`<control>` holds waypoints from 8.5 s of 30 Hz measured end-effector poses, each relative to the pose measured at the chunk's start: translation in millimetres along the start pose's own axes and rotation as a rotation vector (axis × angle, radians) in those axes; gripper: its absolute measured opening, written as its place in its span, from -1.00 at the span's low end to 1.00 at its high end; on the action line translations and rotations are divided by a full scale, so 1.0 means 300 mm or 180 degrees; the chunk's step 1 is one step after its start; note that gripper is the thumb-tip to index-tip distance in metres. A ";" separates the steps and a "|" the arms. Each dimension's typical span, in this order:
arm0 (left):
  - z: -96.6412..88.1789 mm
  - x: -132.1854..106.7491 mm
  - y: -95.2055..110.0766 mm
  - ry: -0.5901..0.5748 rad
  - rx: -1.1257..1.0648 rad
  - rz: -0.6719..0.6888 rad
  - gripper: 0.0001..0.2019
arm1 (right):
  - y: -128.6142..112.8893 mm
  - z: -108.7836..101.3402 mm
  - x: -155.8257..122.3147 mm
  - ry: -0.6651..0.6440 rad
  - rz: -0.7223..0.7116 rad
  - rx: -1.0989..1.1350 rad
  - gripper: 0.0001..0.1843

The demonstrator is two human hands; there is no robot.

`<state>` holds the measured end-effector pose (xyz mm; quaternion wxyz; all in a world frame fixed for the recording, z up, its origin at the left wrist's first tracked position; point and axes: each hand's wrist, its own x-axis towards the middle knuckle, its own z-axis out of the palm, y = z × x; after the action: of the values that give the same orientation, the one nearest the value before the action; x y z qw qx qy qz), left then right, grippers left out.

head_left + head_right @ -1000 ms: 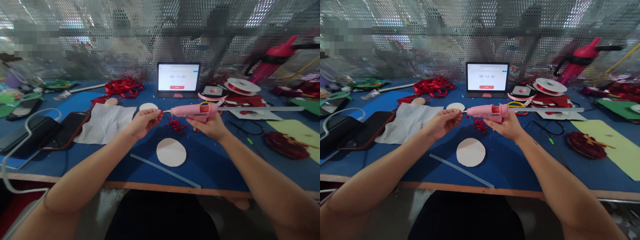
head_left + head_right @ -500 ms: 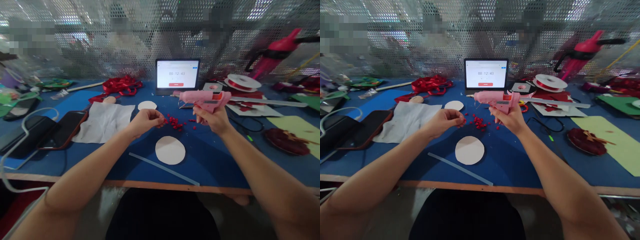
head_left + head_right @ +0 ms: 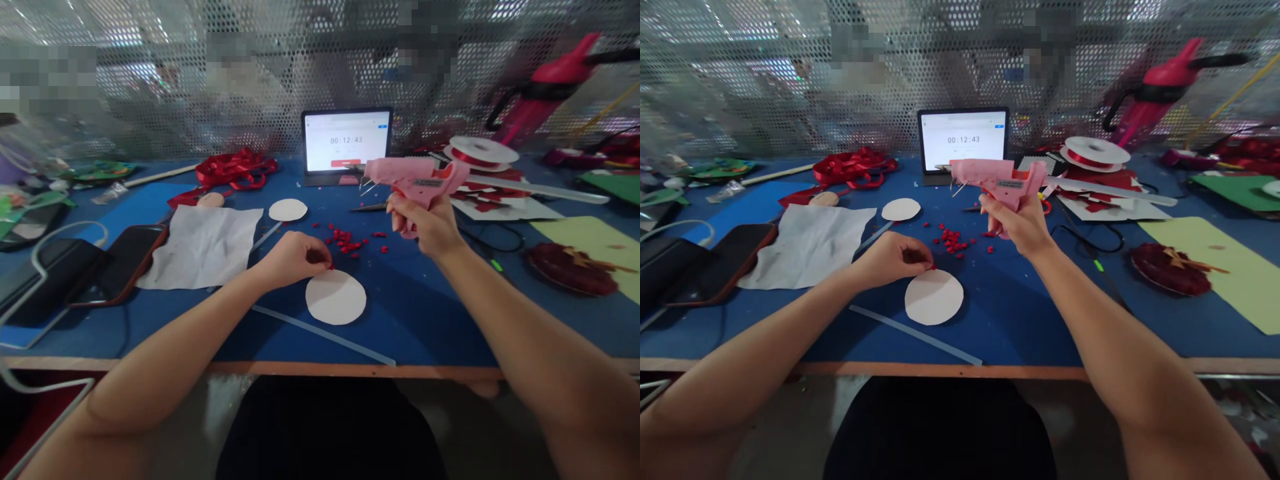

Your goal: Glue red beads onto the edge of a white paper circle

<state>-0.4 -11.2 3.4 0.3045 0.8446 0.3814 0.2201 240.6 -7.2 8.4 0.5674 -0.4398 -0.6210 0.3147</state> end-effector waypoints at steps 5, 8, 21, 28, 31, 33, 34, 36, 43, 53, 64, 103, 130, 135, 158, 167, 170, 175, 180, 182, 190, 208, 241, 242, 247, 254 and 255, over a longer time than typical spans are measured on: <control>0.005 -0.003 -0.007 -0.0027 0.0195 0.0183 -0.89 | -0.004 0.000 0.004 -0.0044 0.0015 0.0051 -0.62; 0.007 -0.004 -0.008 -0.0040 0.0319 0.0311 -0.89 | -0.005 0.001 0.005 -0.0070 -0.0022 0.0078 -0.63; -0.007 -0.004 0.017 -0.0300 0.0727 0.0329 -0.89 | -0.013 0.005 0.003 -0.0116 -0.0056 0.0087 -0.64; -0.012 -0.007 0.027 -0.0279 0.0570 0.0130 -0.90 | -0.013 0.005 0.005 -0.0081 -0.0041 0.0069 -0.67; -0.010 -0.008 0.024 -0.0189 0.0531 0.0095 -0.88 | -0.013 0.003 0.004 -0.0094 -0.0011 0.0034 -0.69; -0.010 -0.007 0.021 -0.0210 0.0521 0.0093 -0.88 | -0.012 0.002 0.004 -0.0117 -0.0037 0.0057 -0.69; -0.010 -0.006 0.020 -0.0240 0.0532 0.0098 -0.88 | -0.012 0.002 0.004 -0.0124 -0.0054 0.0078 -0.69; -0.010 -0.004 0.018 -0.0298 0.0592 0.0126 -0.88 | -0.010 0.001 0.005 -0.0131 -0.0073 0.0109 -0.68; -0.009 -0.001 0.022 -0.0293 0.0692 0.0238 -0.88 | -0.003 0.002 0.007 -0.0104 -0.0080 0.0141 -0.69; 0.002 0.000 0.010 -0.0221 0.0831 0.0188 -0.90 | -0.009 0.007 0.008 -0.0086 -0.0136 0.0167 -0.71; 0.011 -0.005 0.025 -0.0155 0.1035 0.0164 -0.89 | -0.017 0.009 0.007 -0.0070 -0.0135 0.0135 -0.69; -0.063 0.036 -0.077 0.1153 0.0821 -0.0444 -0.84 | -0.009 0.006 0.009 -0.0103 -0.0122 0.0122 -0.71; -0.024 0.076 -0.083 0.1015 -0.1499 -0.0528 -0.75 | -0.002 0.008 0.004 -0.0232 0.0043 0.0167 -0.71; -0.067 0.034 -0.028 0.1348 -0.2412 -0.0759 -0.68 | -0.011 0.016 -0.010 -0.0452 0.0120 0.0036 -0.71; -0.062 0.016 0.011 0.0980 -0.3363 -0.0538 -0.82 | 0.016 0.026 -0.024 -0.0884 -0.0071 -0.0267 -0.77; -0.065 0.016 0.017 0.0992 -0.3397 -0.0635 -0.82 | 0.016 0.026 -0.023 -0.0911 -0.0103 -0.0268 -0.82; -0.067 0.016 0.016 0.0976 -0.3405 -0.0670 -0.83 | 0.015 0.025 -0.023 -0.0907 -0.0118 -0.0264 -0.82; -0.067 0.015 0.015 0.0954 -0.3411 -0.0679 -0.82 | 0.013 0.024 -0.022 -0.0865 -0.0079 -0.0259 -0.79; -0.066 0.014 0.018 0.0938 -0.3414 -0.0661 -0.82 | 0.011 0.024 -0.022 -0.0842 -0.0089 -0.0260 -0.81; -0.066 0.015 0.017 0.0937 -0.3420 -0.0670 -0.82 | 0.011 0.023 -0.022 -0.0841 -0.0093 -0.0262 -0.81; -0.066 0.015 0.025 0.0971 -0.3319 -0.0733 -0.84 | 0.006 0.024 -0.020 -0.0875 -0.0104 -0.0233 -0.82; -0.066 0.004 0.017 0.0387 -0.1633 -0.0799 -0.86 | -0.008 0.014 -0.003 -0.0301 0.0142 -0.0058 -0.71; -0.014 -0.013 0.025 -0.0030 0.0260 -0.0383 -0.90 | -0.010 0.012 -0.003 -0.0257 0.0077 0.0130 -0.70; -0.013 -0.014 0.024 -0.0046 0.0270 -0.0376 -0.90 | -0.011 0.012 -0.003 -0.0264 0.0090 0.0130 -0.71; -0.008 -0.013 0.017 -0.0040 0.0256 -0.0280 -0.90 | -0.013 0.010 -0.004 -0.0251 0.0062 0.0116 -0.73; -0.009 -0.012 0.030 -0.0132 0.0387 -0.0375 -0.91 | -0.006 0.010 -0.005 -0.0245 0.0099 0.0118 -0.71; -0.009 -0.012 0.033 -0.0171 0.0433 -0.0417 -0.90 | -0.005 0.010 -0.004 -0.0247 0.0106 0.0130 -0.71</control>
<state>0.8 -18.1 11.6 0.2703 0.8422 0.4416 0.1506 237.2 -8.7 8.8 0.5463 -0.4259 -0.6286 0.3535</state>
